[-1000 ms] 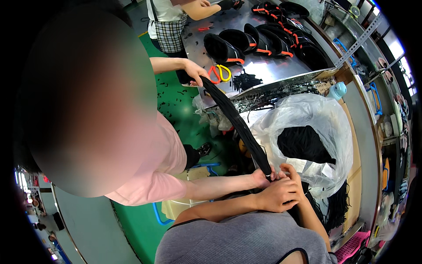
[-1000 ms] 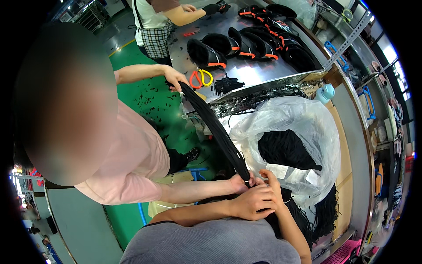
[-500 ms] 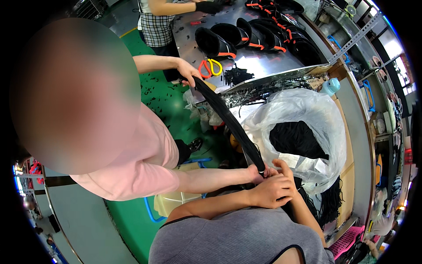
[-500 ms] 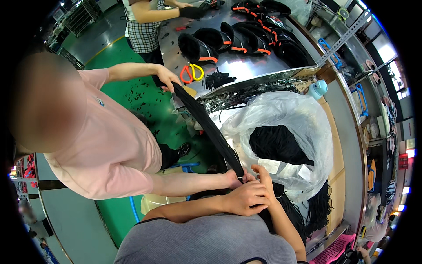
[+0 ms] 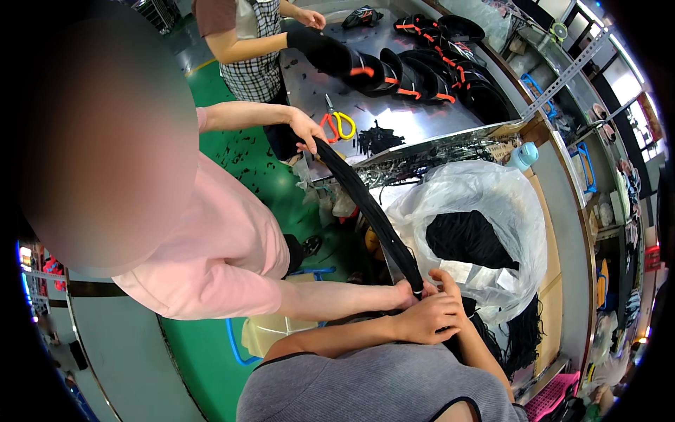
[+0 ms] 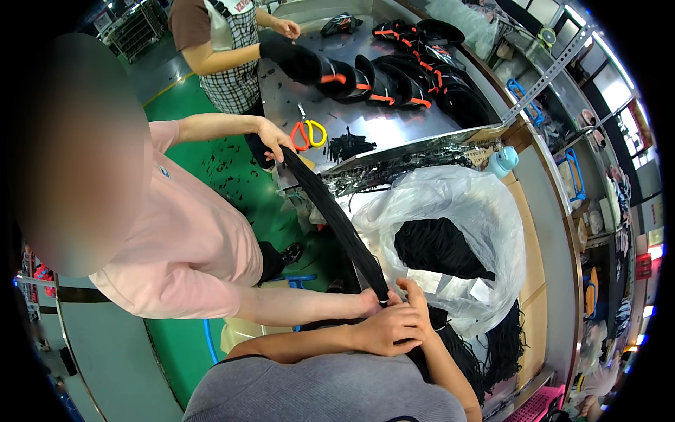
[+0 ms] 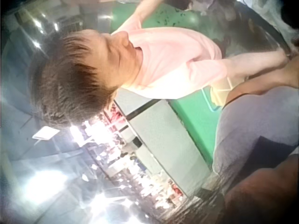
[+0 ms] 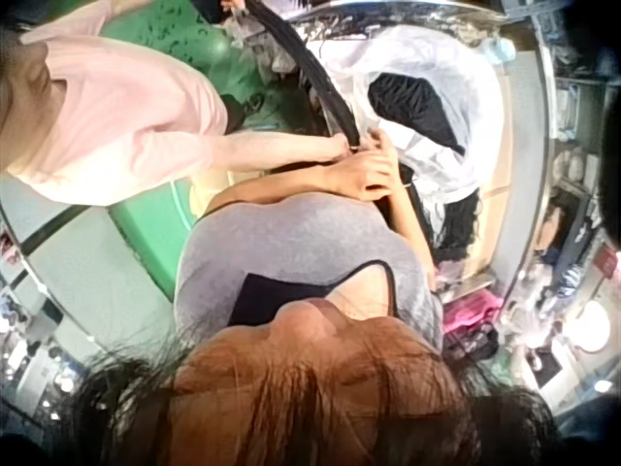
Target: The person gathers black fabric strips from a pile, aligns them, and places them into a plastic bag. They repeat this process multiple times, occasionally adjusting the strips with both hands.
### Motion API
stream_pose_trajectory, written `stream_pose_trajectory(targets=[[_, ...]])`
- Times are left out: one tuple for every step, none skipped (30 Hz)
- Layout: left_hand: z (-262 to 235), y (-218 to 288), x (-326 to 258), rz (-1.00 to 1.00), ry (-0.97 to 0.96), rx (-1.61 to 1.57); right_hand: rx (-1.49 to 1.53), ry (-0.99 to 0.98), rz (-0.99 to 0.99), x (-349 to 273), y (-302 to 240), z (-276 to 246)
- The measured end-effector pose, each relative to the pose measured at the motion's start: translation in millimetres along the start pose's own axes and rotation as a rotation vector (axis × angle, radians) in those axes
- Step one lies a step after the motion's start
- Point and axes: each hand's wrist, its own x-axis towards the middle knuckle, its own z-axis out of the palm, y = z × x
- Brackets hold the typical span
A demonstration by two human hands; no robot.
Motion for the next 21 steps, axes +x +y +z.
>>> stream_pose_trajectory(targets=[[1, -1, -1, -0.001, 0.001, -0.002, -0.002, -0.006, -0.022, 0, 0, 0], [3, -2, -1, -0.001, 0.002, -0.003, -0.023, -0.006, -0.046, 1, -1, 0], [4, -3, 0, -0.002, -0.002, -0.002, -0.045, -0.006, -0.071, 3, -2, 0], [4, -4, -1, -0.002, -0.005, -0.006, -0.085, 0.004, -0.092, 3, -5, 2], [4, -4, -1, -0.002, -0.009, -0.010, -0.125, 0.013, -0.113, 3, -7, 4], [3, -4, -1, -0.001, -0.008, -0.013, -0.138, 0.020, -0.130, 4, -7, 4], [4, -4, 0, -0.002, -0.007, -0.014, -0.151, 0.023, -0.150, 5, -6, 5], [4, -4, 0, -0.003, -0.005, -0.015, -0.136, 0.024, -0.166, 7, 0, 8], [4, -4, 0, -0.004, -0.006, -0.019, -0.130, 0.029, -0.175, 10, 5, 10], [4, -4, 0, -0.006, -0.006, -0.020, -0.123, 0.034, -0.183, 12, 9, 14], [3, -4, 1, -0.007, -0.006, -0.022, -0.124, 0.042, -0.184, 15, 12, 17], [3, -4, 1, -0.008, -0.005, -0.021, -0.129, 0.027, -0.165, 17, 14, 18], [2, -3, 2, -0.009, 0.000, -0.017, -0.132, 0.010, -0.146, 20, 11, 19], [1, -3, 3, -0.010, 0.005, -0.014, -0.139, -0.031, -0.107, 25, 8, 19], [0, -1, 4, -0.008, 0.015, -0.010, -0.136, -0.053, -0.094, 27, 4, 20], [0, -1, 5, -0.004, 0.021, -0.008, -0.132, -0.074, -0.080, 29, 0, 20], [-1, -1, 5, -0.001, 0.027, -0.005, -0.117, -0.076, -0.091, 30, -4, 22], [-2, -2, 5, 0.003, 0.031, -0.003, -0.098, -0.088, -0.088, 32, -3, 24], [-1, -2, 5, 0.005, 0.033, -0.005, -0.079, -0.099, -0.083, 34, -2, 26], [-1, -2, 6, 0.008, 0.036, -0.006, -0.055, -0.121, -0.065, 38, 3, 29], [-2, -2, 6, 0.008, 0.037, -0.008, -0.079, -0.135, -0.058, 40, 6, 29]])
